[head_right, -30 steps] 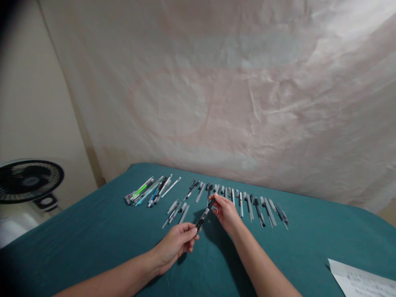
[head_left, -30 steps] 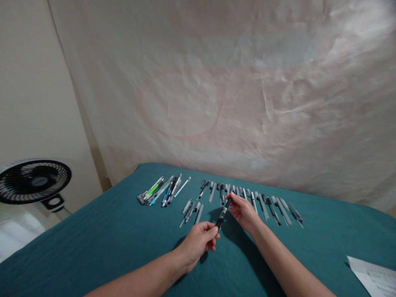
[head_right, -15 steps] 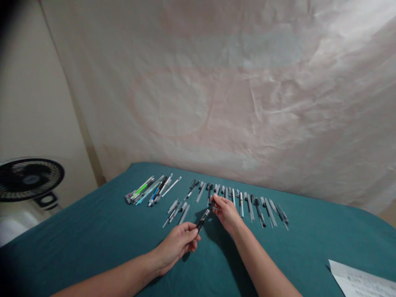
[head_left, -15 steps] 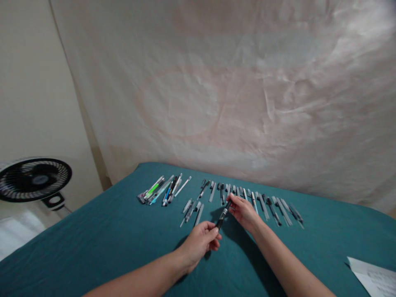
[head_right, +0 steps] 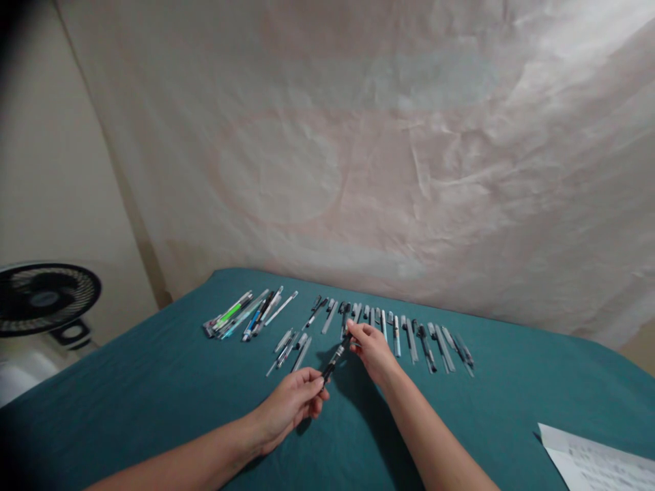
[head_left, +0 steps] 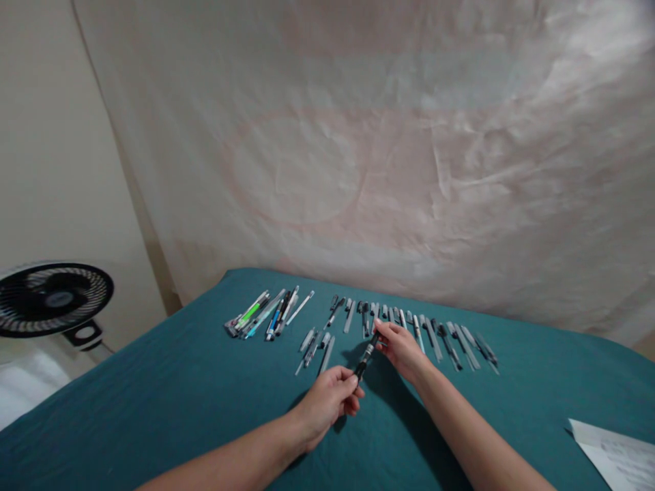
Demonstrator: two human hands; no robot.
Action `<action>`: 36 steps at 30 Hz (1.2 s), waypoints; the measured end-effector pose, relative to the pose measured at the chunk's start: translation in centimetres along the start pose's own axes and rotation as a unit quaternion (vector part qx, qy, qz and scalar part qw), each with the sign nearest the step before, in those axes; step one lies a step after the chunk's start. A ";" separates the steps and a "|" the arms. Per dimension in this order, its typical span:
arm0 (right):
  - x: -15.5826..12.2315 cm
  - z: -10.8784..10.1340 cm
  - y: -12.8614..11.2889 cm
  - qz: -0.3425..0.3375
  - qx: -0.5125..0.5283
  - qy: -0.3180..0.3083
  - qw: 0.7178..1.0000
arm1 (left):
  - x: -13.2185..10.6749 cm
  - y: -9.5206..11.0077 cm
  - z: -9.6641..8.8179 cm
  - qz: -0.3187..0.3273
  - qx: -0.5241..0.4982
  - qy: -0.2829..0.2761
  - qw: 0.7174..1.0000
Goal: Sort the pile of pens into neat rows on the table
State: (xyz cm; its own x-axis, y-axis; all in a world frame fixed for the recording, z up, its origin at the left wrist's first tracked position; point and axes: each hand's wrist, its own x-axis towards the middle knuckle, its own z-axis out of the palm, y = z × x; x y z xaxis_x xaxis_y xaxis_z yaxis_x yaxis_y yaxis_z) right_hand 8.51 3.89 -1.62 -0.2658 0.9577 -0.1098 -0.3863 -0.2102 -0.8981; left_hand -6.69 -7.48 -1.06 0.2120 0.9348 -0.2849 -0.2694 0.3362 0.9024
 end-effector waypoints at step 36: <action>0.1 -1.1 -1.7 -0.038 0.006 -0.013 0.999 | 0.1 -0.1 -0.2 0.013 -0.003 -0.006 1.000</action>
State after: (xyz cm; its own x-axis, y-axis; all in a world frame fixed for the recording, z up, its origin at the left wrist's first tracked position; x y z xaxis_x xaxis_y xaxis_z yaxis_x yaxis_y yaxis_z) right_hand 10.14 4.60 -0.57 -0.2587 0.9655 -0.0299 -0.4166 -0.1394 -0.8984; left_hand -6.77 -7.37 -1.26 0.2158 0.9420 -0.2572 -0.2815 0.3122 0.9073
